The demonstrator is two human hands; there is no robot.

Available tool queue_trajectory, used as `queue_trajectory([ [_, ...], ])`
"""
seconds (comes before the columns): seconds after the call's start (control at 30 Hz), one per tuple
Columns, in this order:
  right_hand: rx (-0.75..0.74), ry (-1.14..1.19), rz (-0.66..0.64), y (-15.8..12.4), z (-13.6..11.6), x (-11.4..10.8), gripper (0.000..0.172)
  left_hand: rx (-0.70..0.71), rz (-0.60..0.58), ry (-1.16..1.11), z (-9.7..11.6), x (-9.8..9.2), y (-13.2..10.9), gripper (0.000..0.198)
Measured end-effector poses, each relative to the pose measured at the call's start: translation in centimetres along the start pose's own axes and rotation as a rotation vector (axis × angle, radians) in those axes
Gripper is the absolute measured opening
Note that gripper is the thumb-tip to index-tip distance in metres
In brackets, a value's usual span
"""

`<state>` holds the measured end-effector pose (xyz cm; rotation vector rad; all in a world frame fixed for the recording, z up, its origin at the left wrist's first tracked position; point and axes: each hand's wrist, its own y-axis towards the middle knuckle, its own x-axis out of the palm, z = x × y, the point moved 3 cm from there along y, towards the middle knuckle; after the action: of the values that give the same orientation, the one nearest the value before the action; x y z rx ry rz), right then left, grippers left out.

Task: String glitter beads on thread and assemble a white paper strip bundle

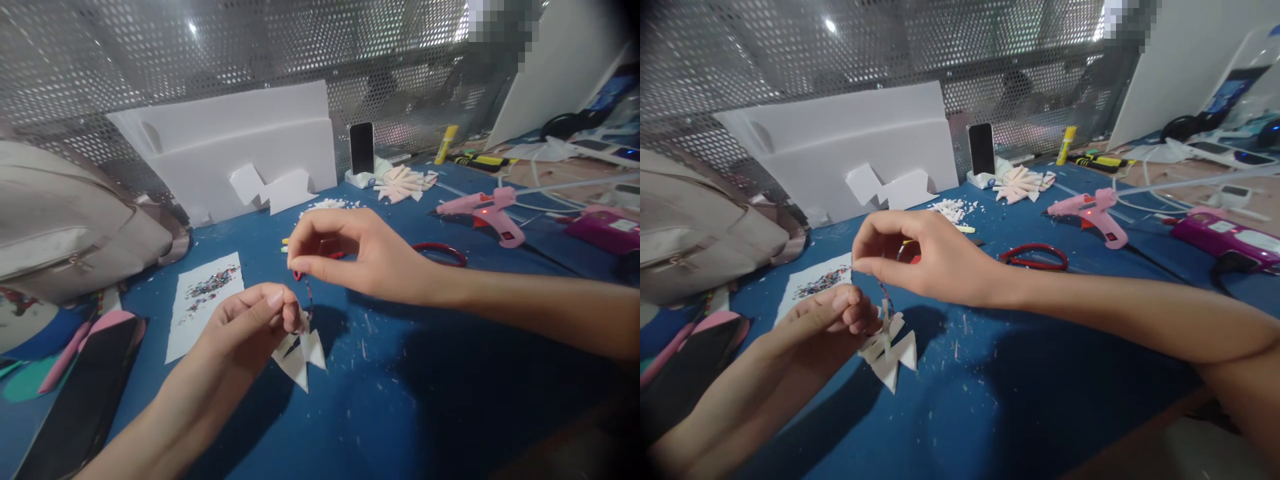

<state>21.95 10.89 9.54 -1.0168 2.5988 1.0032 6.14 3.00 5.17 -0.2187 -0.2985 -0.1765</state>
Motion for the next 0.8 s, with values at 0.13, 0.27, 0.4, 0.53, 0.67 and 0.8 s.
queue_trajectory([
  [0.13,0.037,0.053,-0.046,0.3,-0.5,-0.5,0.005,0.101,0.072,0.099,0.3,-0.3,0.0,0.021],
  [0.27,0.092,0.044,-0.209,0.3,-0.8,-0.5,0.005,0.270,0.179,0.310,1.0,-0.6,-0.2,0.017],
  [0.4,0.047,-0.102,-0.259,0.1,-1.2,-0.7,0.007,0.351,0.250,0.447,1.4,-0.7,-0.5,0.012],
  [0.53,0.009,-0.188,-0.253,0.0,-1.5,-0.9,0.009,0.438,0.281,0.564,1.7,-0.3,-0.6,0.010],
  [0.67,-0.035,-0.250,-0.269,-0.3,-1.8,-0.8,0.010,0.515,0.278,0.644,1.9,0.3,-0.8,0.012],
  [0.8,-0.085,-0.301,-0.257,-0.6,-2.0,-0.7,0.010,0.543,0.271,0.710,2.1,0.4,-1.1,0.015],
])
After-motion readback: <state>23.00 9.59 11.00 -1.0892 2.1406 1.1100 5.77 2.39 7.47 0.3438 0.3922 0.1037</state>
